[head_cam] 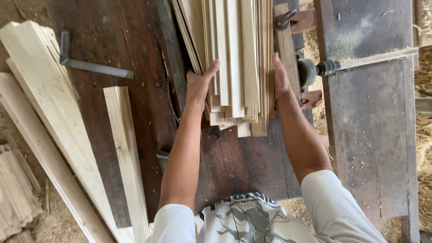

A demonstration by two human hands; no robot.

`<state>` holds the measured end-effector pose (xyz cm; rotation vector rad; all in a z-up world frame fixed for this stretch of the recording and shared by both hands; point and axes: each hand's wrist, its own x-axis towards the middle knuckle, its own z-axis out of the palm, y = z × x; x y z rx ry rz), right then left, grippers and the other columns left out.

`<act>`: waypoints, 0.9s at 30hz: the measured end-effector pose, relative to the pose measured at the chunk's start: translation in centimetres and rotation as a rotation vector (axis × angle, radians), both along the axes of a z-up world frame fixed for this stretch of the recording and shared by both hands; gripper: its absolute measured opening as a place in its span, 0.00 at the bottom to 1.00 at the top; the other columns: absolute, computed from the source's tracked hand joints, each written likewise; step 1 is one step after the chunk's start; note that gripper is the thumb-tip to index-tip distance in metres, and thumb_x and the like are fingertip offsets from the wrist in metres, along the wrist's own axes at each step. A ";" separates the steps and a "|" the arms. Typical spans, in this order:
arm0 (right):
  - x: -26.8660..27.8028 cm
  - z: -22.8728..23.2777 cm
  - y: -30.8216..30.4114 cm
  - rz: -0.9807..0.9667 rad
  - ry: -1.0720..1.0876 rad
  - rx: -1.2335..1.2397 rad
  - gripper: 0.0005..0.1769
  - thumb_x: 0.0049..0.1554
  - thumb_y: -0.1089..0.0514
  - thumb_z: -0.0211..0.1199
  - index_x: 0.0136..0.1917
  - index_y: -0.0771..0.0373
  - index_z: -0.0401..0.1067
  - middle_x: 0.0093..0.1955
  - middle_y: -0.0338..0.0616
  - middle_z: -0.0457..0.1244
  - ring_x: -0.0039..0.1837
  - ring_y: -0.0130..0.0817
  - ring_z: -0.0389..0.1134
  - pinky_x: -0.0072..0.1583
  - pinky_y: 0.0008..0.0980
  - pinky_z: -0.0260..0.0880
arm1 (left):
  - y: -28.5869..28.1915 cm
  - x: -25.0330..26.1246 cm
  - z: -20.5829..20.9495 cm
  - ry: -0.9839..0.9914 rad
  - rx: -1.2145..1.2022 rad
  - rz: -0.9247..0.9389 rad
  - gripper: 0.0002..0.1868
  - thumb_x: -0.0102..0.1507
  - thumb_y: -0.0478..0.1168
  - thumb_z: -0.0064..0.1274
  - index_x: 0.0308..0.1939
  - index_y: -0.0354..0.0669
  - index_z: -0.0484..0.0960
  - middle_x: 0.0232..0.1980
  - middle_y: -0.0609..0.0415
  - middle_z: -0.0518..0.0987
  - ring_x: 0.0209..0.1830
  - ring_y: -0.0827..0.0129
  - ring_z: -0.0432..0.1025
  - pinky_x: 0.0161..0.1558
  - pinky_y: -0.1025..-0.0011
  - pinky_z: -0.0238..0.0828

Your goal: The person uses a hammer to drive nails into a thin wooden strip, securing it to a larger wooden workbench. After securing the strip, the person gathers a stack of thin wooden planks from the floor and places them onto the workbench.

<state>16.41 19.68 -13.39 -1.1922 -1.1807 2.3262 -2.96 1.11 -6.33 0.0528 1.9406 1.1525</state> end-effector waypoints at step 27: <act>6.5 3.9 -6.9 0.071 -0.044 -0.015 0.60 0.41 0.26 0.74 0.69 0.73 0.64 0.60 0.63 0.63 0.58 0.50 0.70 0.57 0.50 0.76 | -3.2 4.0 4.6 -0.229 0.523 -0.047 0.66 0.45 0.59 0.70 0.75 0.24 0.54 0.61 0.26 0.76 0.62 0.37 0.75 0.61 0.42 0.71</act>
